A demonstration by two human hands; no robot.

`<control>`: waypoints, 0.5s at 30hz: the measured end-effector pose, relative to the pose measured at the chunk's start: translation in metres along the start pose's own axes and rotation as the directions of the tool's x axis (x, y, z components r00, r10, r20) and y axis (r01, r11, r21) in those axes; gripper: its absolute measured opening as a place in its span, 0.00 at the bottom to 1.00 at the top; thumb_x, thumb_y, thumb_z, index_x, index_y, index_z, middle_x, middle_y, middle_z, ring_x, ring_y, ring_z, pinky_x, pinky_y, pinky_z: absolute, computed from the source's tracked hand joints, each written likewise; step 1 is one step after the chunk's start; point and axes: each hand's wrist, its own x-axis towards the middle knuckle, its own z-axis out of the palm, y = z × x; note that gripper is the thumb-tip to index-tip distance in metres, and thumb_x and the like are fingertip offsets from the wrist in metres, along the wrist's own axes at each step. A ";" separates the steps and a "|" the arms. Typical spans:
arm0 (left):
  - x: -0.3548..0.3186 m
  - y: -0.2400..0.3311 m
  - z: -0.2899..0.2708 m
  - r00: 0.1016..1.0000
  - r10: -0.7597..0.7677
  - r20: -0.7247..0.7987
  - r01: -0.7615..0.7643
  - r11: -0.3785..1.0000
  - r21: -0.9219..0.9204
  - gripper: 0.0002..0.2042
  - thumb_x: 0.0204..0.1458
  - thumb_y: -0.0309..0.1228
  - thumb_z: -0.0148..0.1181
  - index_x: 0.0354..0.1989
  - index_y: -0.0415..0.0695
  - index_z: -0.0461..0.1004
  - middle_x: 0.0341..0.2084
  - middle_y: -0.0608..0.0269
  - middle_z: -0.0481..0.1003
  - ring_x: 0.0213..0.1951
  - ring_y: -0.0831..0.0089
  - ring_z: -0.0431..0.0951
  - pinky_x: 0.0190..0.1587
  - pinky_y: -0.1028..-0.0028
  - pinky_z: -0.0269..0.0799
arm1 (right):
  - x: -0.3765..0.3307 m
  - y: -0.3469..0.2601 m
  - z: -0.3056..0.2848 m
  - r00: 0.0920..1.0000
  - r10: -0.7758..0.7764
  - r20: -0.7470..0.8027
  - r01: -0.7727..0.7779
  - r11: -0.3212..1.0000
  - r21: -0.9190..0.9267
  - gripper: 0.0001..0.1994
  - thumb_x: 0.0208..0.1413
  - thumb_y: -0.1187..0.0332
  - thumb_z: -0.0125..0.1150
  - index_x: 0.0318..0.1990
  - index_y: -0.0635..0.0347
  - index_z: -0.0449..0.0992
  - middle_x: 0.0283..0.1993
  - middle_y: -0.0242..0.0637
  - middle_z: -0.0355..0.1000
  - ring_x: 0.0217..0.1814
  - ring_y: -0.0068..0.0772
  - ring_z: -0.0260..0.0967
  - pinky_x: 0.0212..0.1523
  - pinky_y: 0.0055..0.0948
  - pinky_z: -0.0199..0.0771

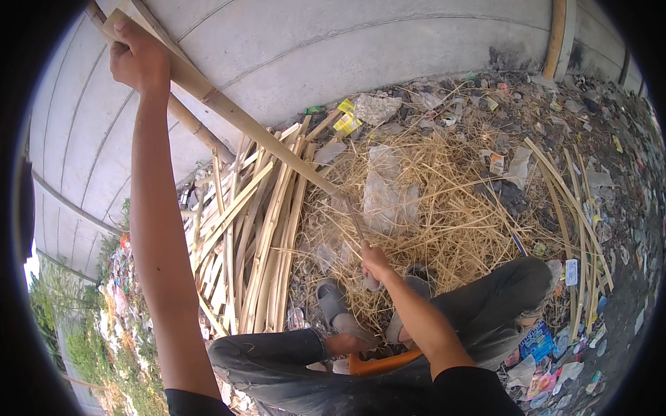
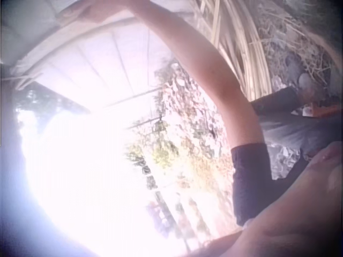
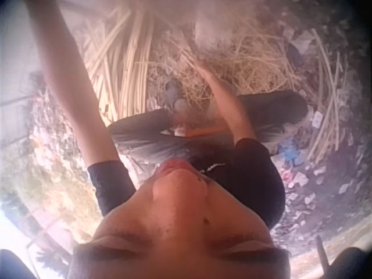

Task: The person sits on the ground and uses a knife to split long bamboo poles into thin strips. They hold the bamboo with one hand and use the knife to carefully separate the material, occasionally switching to a machete to split thicker sections.

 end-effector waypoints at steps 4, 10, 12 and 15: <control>-0.004 0.012 -0.011 0.994 -0.105 -0.003 0.105 0.994 0.016 0.30 0.57 0.54 0.61 0.36 0.29 0.77 0.32 0.46 0.80 0.39 0.60 0.81 0.46 0.63 0.77 | -0.015 -0.027 0.022 0.993 -0.096 0.070 0.084 0.985 0.153 0.26 0.71 0.43 0.47 0.32 0.58 0.66 0.17 0.33 0.62 0.13 0.29 0.59 0.18 0.38 0.65; 0.024 -0.017 -0.023 0.999 -0.030 0.012 0.027 0.984 0.177 0.27 0.53 0.49 0.64 0.38 0.29 0.77 0.33 0.49 0.80 0.36 0.63 0.81 0.44 0.65 0.77 | -0.068 -0.058 0.027 0.964 -0.250 0.091 0.233 0.958 0.168 0.27 0.70 0.44 0.46 0.26 0.57 0.63 0.15 0.31 0.60 0.12 0.27 0.59 0.16 0.35 0.63; 0.030 -0.018 -0.029 0.994 -0.103 0.045 0.100 0.993 0.066 0.25 0.54 0.46 0.62 0.41 0.28 0.76 0.32 0.51 0.80 0.34 0.64 0.80 0.44 0.66 0.77 | -0.073 -0.059 0.022 0.960 -0.261 0.104 0.234 0.946 0.223 0.27 0.71 0.45 0.46 0.24 0.58 0.63 0.15 0.31 0.59 0.12 0.26 0.59 0.15 0.34 0.63; 0.033 -0.020 -0.034 0.975 -0.159 0.154 0.169 0.984 -0.059 0.23 0.56 0.42 0.59 0.45 0.28 0.76 0.32 0.52 0.79 0.33 0.65 0.80 0.43 0.67 0.77 | -0.072 -0.061 0.015 0.938 -0.339 0.065 0.320 0.924 0.207 0.27 0.70 0.44 0.47 0.26 0.58 0.63 0.15 0.32 0.60 0.12 0.26 0.60 0.14 0.34 0.65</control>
